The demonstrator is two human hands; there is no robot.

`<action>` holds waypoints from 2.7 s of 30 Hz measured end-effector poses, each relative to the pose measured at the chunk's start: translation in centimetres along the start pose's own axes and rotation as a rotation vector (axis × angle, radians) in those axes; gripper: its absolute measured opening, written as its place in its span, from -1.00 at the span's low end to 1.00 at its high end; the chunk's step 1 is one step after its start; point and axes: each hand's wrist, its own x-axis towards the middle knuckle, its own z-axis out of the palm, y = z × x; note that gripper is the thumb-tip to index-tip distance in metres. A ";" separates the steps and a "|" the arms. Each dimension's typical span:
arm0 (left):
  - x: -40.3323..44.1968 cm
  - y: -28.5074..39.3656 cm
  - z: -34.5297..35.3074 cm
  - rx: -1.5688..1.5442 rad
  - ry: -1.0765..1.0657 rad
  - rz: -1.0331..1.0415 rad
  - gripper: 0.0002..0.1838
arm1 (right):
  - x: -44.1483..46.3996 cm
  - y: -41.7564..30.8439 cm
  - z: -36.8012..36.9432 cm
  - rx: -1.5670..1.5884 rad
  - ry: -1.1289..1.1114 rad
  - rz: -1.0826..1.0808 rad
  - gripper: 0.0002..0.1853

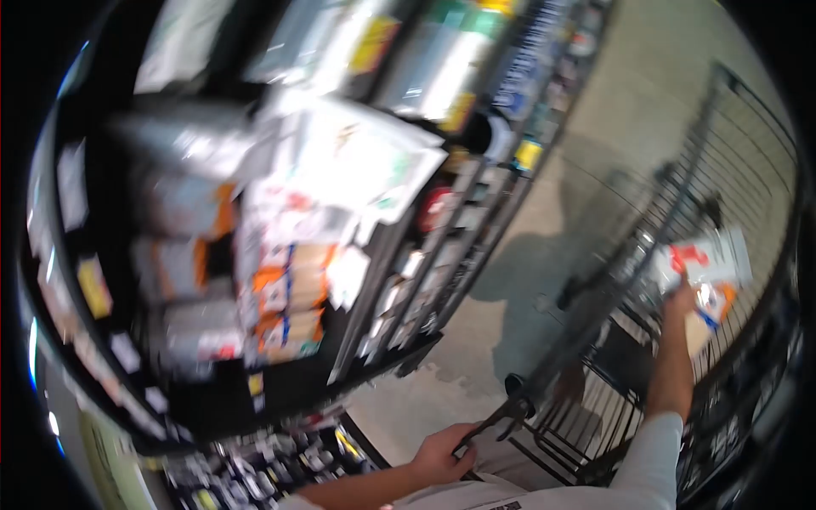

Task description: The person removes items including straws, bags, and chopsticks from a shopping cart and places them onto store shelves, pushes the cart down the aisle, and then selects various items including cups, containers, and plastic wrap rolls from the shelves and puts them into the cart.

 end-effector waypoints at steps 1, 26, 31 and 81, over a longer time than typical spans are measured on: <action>0.0 0.0 0.0 -0.029 -0.001 0.018 -0.57 | 0.1 -1.3 -0.2 0.247 -0.107 0.114 -0.56; -10.8 -12.5 -17.8 -0.938 0.449 0.773 -0.28 | -68.0 -38.0 -9.1 -0.177 -1.256 -0.544 -0.45; -18.7 -19.8 -28.3 -1.381 0.618 0.712 -0.47 | -79.4 -35.7 -4.6 -0.197 -1.729 -0.438 -0.58; -19.7 -28.9 -56.1 -0.008 1.270 0.254 -0.61 | -94.0 -37.5 9.9 -0.047 -1.726 -0.251 -0.67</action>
